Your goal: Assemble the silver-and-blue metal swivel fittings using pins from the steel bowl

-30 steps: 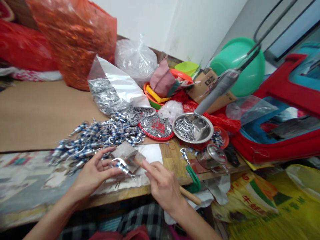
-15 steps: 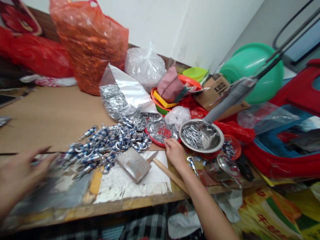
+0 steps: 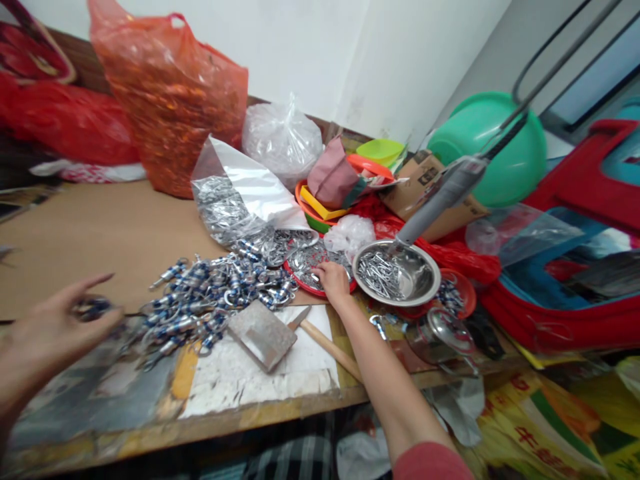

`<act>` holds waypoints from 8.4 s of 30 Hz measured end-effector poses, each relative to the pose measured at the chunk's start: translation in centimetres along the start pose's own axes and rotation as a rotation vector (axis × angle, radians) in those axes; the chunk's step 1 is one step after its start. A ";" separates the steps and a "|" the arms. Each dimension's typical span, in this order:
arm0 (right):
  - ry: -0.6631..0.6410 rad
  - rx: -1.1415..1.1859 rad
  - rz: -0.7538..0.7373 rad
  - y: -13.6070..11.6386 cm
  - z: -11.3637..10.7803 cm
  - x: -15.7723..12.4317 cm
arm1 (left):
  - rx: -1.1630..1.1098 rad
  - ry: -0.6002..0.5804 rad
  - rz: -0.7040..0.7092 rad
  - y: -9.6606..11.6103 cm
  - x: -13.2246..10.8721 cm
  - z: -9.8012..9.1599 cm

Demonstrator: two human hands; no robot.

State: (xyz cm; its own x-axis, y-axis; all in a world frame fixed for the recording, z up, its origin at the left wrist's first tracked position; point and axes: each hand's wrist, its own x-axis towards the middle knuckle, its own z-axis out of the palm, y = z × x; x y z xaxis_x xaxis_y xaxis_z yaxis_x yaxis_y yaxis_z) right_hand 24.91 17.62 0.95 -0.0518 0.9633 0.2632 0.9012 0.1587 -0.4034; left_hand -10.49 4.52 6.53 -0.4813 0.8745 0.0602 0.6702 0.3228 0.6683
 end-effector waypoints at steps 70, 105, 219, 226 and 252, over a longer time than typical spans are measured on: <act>0.076 0.418 -0.575 -10.0 -3.6 -15.6 | -0.914 -0.583 -0.098 5.9 -10.0 8.0; -0.193 0.454 -0.050 -6.6 -3.0 -8.4 | -1.189 -0.595 -0.206 4.2 -10.8 10.0; -0.002 0.175 -0.638 -10.0 -2.4 -14.6 | -1.153 -0.645 -0.302 4.1 -10.2 9.7; 0.033 -0.072 -0.569 -11.0 -3.0 -16.8 | -1.186 -0.560 -0.341 4.5 -10.8 9.8; -0.047 0.027 -0.136 -4.6 -7.6 -16.7 | -1.214 -0.468 -0.340 4.8 -11.4 10.0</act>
State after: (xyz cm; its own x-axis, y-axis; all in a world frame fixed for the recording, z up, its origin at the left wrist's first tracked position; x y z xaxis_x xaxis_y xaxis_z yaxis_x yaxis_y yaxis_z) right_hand 24.90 -0.86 5.02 -0.1931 0.9416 0.2759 0.8727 0.2933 -0.3903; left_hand 3.86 -0.27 1.65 -0.1225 0.9349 -0.3332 -0.4810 0.2377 0.8439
